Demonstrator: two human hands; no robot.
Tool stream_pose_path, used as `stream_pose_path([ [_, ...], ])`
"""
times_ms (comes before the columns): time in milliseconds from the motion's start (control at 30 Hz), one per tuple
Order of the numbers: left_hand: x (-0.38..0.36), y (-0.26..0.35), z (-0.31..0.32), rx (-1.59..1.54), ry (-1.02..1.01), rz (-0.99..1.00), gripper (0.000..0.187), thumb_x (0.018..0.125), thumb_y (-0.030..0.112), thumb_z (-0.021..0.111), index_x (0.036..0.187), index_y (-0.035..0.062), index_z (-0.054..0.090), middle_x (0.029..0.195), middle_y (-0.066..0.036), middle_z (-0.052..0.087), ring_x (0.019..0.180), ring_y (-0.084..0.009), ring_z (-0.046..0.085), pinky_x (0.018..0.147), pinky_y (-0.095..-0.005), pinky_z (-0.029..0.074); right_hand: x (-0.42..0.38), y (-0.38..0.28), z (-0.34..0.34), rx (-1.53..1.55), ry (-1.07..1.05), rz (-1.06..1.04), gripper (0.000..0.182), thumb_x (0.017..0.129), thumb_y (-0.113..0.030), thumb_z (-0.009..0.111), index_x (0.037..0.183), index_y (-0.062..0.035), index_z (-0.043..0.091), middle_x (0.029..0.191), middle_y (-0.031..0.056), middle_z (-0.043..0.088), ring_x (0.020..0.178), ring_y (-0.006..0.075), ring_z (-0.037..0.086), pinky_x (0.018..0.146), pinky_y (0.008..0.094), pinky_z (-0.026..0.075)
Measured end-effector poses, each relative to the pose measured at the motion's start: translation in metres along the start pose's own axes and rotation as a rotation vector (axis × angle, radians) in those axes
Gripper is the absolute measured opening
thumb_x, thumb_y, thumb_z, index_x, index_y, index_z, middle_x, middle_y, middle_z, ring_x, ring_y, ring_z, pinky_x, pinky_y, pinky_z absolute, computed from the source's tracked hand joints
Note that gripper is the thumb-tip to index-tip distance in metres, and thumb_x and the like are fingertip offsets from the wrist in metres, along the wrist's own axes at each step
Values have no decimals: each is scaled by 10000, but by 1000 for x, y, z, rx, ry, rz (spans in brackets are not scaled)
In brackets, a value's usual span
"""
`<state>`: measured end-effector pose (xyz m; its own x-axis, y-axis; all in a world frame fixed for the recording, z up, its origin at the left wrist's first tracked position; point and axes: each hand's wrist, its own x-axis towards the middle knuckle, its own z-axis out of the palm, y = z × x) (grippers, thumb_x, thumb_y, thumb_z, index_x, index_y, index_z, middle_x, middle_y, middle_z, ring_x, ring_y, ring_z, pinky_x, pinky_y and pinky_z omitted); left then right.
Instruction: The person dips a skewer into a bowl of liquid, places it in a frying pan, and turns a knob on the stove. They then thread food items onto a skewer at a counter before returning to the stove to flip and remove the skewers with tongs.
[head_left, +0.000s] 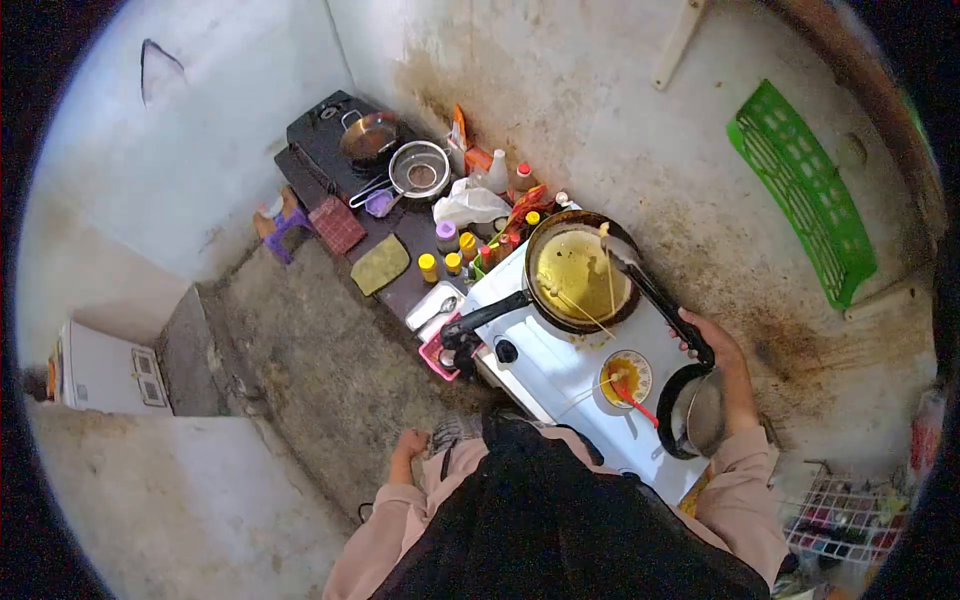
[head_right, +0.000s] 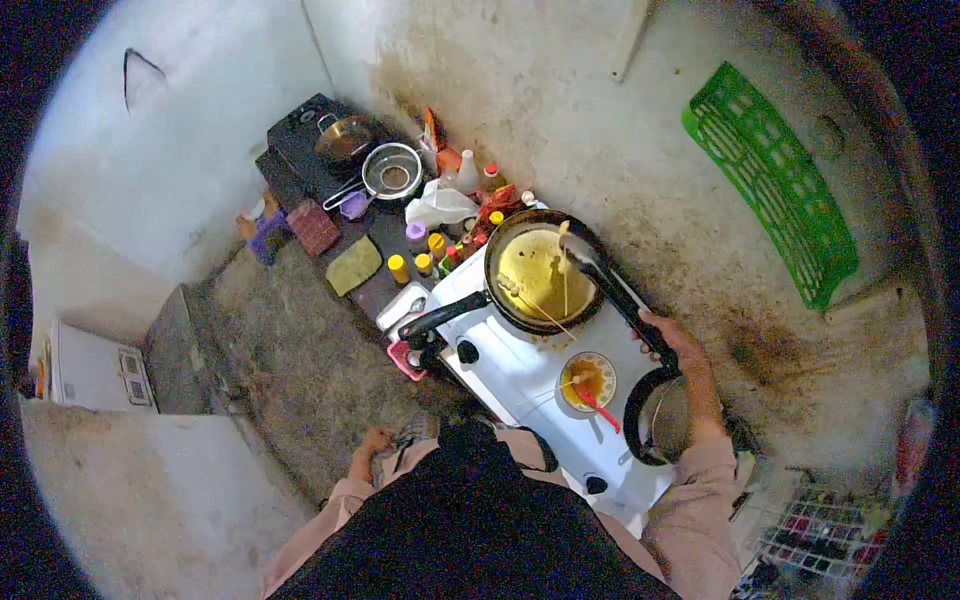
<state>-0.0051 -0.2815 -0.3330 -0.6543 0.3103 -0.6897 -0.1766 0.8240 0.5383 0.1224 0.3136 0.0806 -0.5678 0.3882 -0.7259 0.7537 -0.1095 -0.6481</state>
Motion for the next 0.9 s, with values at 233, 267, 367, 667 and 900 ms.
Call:
stream_pose_path([
  [233,-32,45,-48,87,-138,-70,311,730,299,511,699,29,661,752,-196,622,737,-303,608,648,-374,467,-28,3,23,35,87,-19,371,798,-421,562,878,-61,594,721,23,602,497,76,512,360,195,370],
  [267,-33,28,-46,-20,-102,-11,308,737,290,506,709,25,661,753,-190,625,743,-296,609,654,-370,467,-25,7,26,-42,102,-17,391,797,-434,561,900,-58,598,726,20,605,493,78,510,370,205,378],
  [367,-33,28,-66,-15,-85,67,313,765,280,491,732,17,659,762,-168,634,763,-277,611,669,-357,465,-37,8,45,98,100,-56,378,811,-419,550,892,-52,587,696,23,592,476,71,504,354,196,371],
  [667,37,5,-108,-88,-164,-66,312,796,283,515,744,11,658,711,-105,640,682,-225,618,626,-344,463,-69,2,99,49,208,9,377,818,-398,548,761,-31,610,616,19,572,436,78,485,371,213,364],
  [900,44,17,-135,439,-278,161,291,811,280,510,891,29,635,785,-111,643,698,-212,616,628,-328,474,-87,20,141,60,528,-225,375,797,-392,569,768,-29,654,605,22,575,500,92,503,459,235,389],
])
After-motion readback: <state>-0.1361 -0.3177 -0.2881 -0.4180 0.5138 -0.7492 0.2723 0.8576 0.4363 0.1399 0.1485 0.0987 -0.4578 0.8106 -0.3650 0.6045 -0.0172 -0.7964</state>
